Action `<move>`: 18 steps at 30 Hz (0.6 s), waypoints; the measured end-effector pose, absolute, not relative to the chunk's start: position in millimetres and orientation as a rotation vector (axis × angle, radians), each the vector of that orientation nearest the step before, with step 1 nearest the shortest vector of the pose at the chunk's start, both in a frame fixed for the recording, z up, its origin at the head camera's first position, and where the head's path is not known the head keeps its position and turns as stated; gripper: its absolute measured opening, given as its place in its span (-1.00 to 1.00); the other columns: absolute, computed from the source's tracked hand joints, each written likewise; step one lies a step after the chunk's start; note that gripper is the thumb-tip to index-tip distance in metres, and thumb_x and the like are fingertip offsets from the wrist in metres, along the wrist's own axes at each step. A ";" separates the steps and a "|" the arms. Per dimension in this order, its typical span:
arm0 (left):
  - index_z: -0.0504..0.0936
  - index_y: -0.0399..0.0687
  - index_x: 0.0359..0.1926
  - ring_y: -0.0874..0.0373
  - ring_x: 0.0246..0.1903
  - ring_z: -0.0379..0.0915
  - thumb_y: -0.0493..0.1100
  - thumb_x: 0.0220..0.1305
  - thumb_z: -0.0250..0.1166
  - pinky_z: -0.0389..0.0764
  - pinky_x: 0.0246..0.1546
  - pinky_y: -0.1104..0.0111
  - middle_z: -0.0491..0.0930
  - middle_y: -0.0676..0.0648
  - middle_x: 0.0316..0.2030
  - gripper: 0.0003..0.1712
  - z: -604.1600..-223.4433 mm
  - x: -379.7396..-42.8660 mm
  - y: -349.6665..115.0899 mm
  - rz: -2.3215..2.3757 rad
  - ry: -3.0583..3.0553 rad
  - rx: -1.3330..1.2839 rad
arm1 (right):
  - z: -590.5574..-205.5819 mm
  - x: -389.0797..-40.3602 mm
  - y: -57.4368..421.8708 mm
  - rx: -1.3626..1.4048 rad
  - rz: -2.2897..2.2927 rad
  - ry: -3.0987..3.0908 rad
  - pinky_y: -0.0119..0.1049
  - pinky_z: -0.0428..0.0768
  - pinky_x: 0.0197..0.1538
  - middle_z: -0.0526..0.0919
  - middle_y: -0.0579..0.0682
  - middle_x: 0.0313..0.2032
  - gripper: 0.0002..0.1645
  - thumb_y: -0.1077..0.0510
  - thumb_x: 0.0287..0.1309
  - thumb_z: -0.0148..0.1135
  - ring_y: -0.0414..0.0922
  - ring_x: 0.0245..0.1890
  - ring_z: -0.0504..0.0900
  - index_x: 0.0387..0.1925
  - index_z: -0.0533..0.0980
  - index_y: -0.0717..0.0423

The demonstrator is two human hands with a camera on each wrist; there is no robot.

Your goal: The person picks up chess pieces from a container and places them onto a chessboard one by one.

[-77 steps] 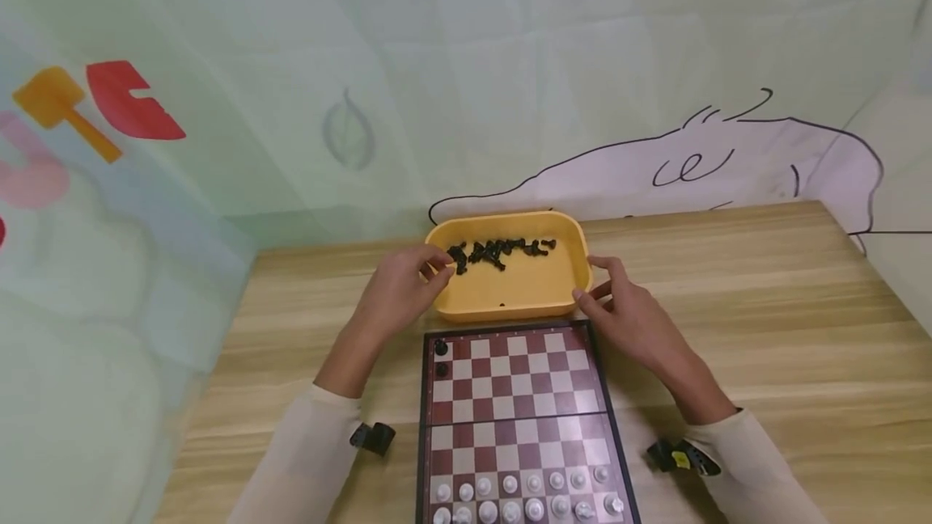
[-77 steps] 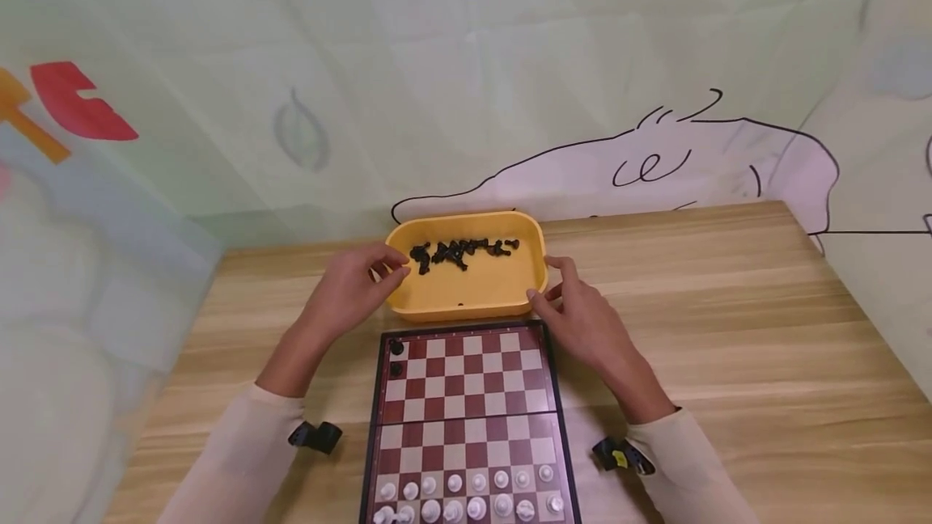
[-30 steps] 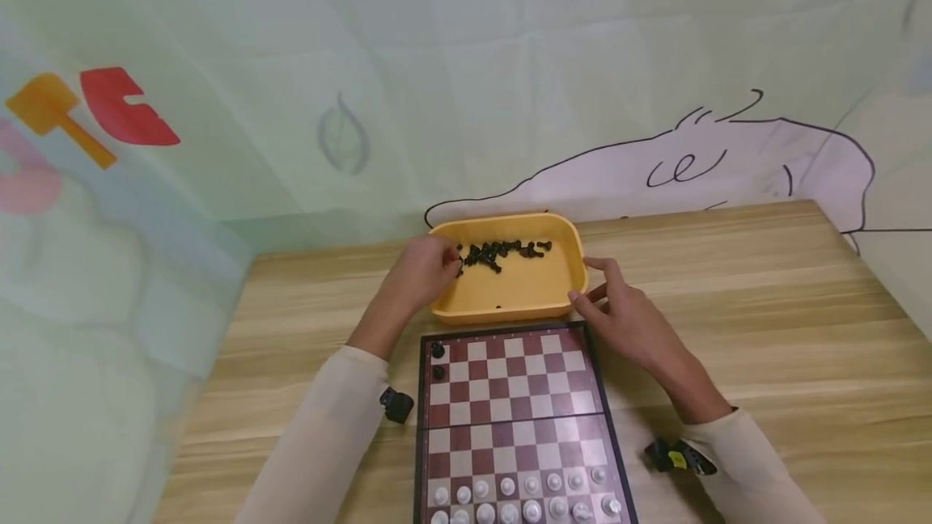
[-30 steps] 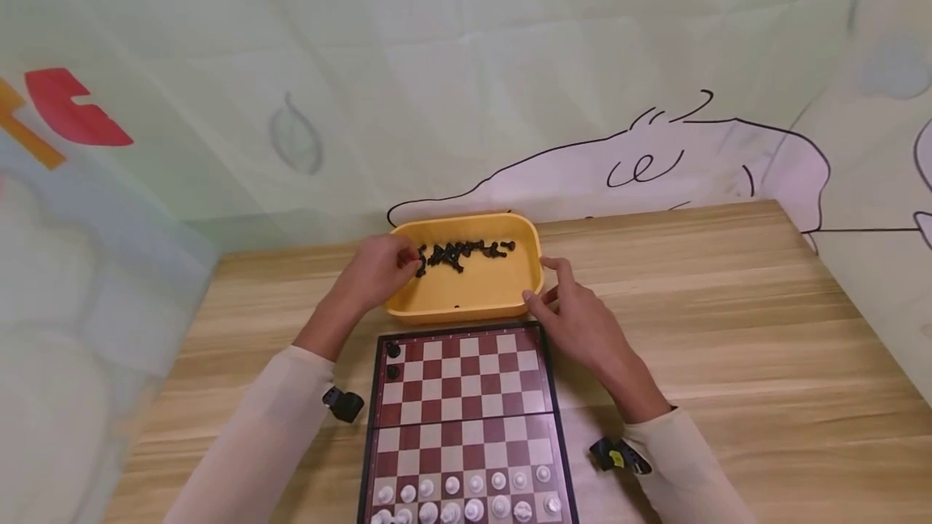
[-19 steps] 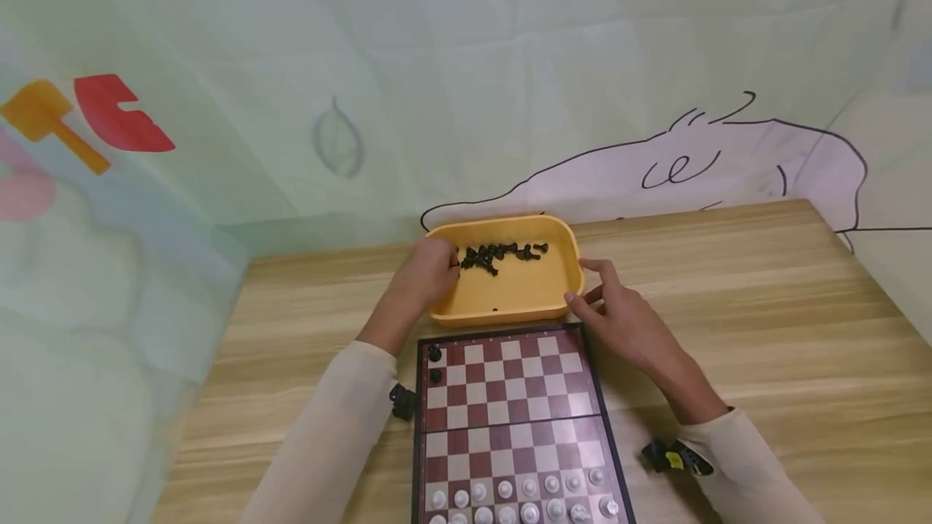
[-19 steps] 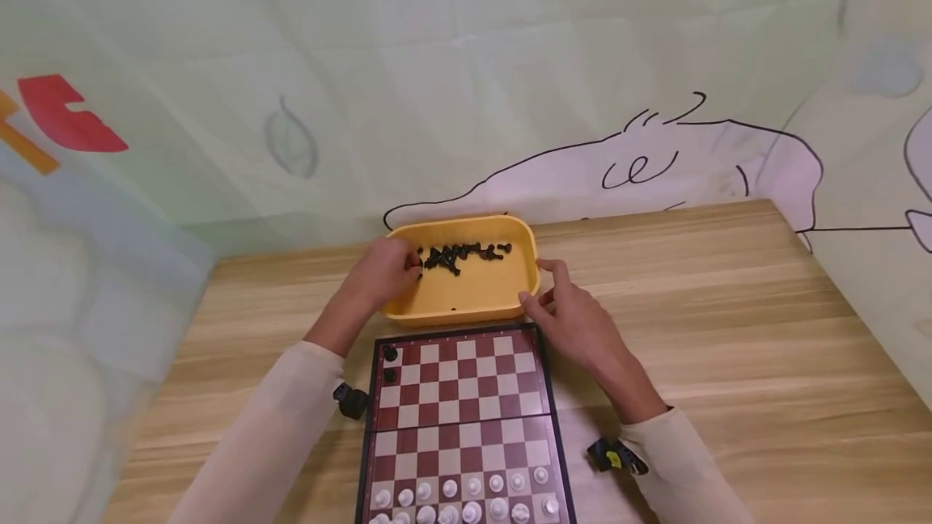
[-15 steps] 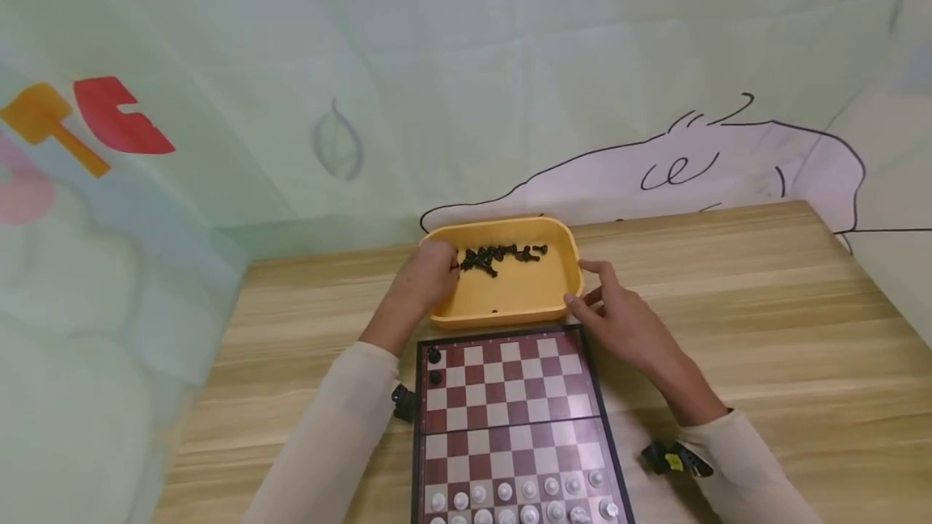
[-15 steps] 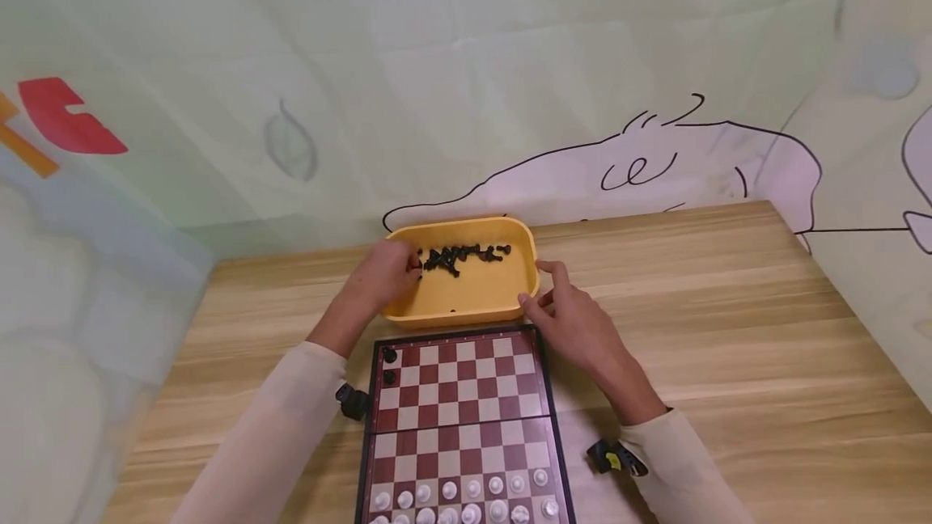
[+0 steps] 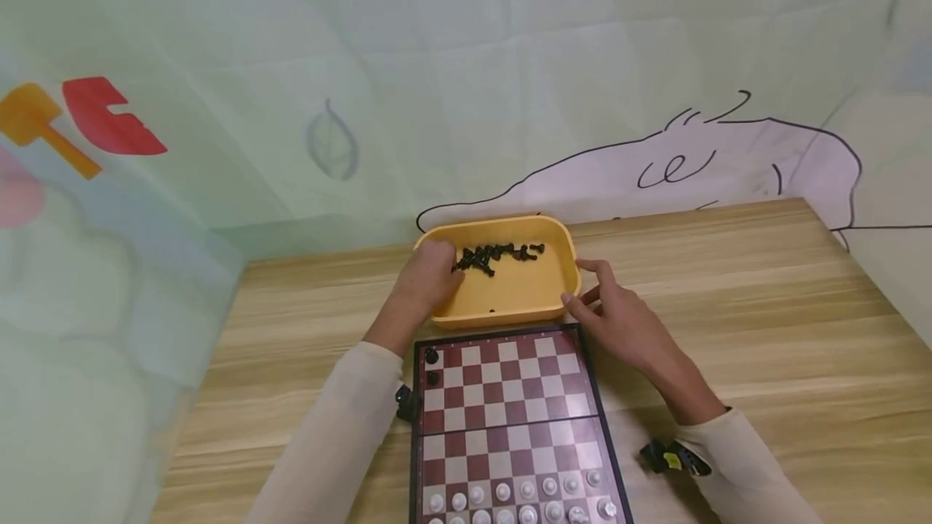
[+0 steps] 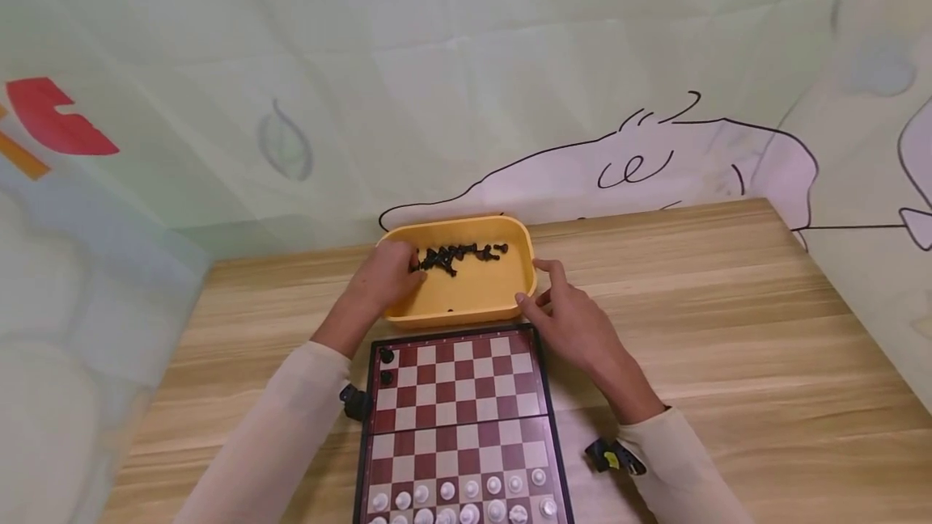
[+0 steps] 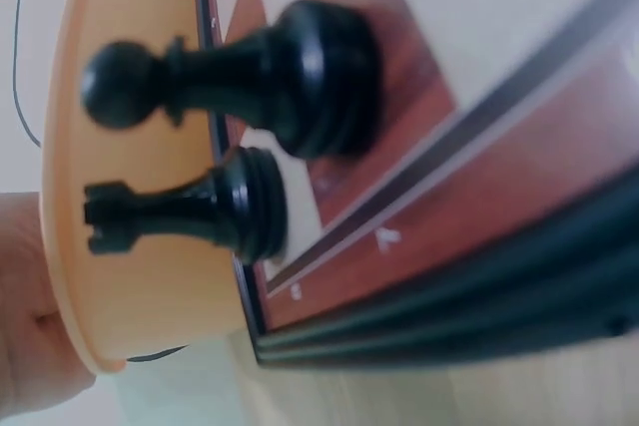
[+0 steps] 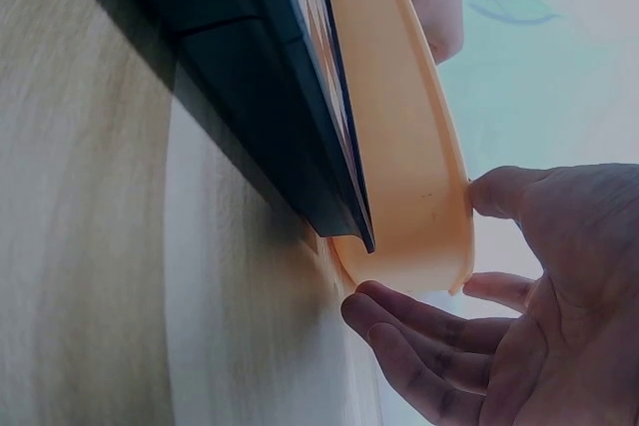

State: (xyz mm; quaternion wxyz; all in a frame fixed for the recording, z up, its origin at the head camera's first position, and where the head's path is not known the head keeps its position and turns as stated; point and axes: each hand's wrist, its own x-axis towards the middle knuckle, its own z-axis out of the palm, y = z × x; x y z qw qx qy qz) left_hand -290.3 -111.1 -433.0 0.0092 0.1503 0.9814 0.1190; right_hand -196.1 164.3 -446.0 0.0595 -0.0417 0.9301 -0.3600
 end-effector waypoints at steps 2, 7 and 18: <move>0.51 -0.14 -0.55 0.10 -0.53 0.41 -0.22 0.23 0.31 0.45 -0.49 0.30 0.51 -0.07 -0.55 -0.76 -432.9 -290.1 -110.7 0.365 3.066 0.458 | -446.0 -195.9 163.7 -0.127 -1.094 2.812 -0.11 0.63 -0.19 0.63 0.17 -0.03 -0.20 -0.30 0.31 0.04 0.05 -0.12 0.66 0.44 0.02 -0.19; 0.55 -0.19 -0.46 0.10 -0.52 0.41 -0.32 0.26 0.20 0.47 -0.47 0.29 0.52 -0.08 -0.53 -0.86 -433.0 -289.5 -110.0 0.338 3.087 0.461 | -446.5 -195.7 163.2 -0.128 -1.099 2.812 -0.11 0.64 -0.19 0.63 0.16 -0.04 -0.19 -0.30 0.30 0.04 0.05 -0.12 0.66 0.44 0.02 -0.19; 0.51 -0.17 -0.51 0.11 -0.55 0.37 -0.35 0.22 0.24 0.44 -0.51 0.31 0.50 -0.07 -0.57 -0.83 -434.8 -291.1 -110.1 0.348 3.091 0.458 | -446.2 -196.0 163.1 -0.127 -1.100 2.810 -0.12 0.64 -0.20 0.63 0.17 -0.04 -0.20 -0.28 0.31 0.06 0.05 -0.13 0.66 0.44 0.02 -0.18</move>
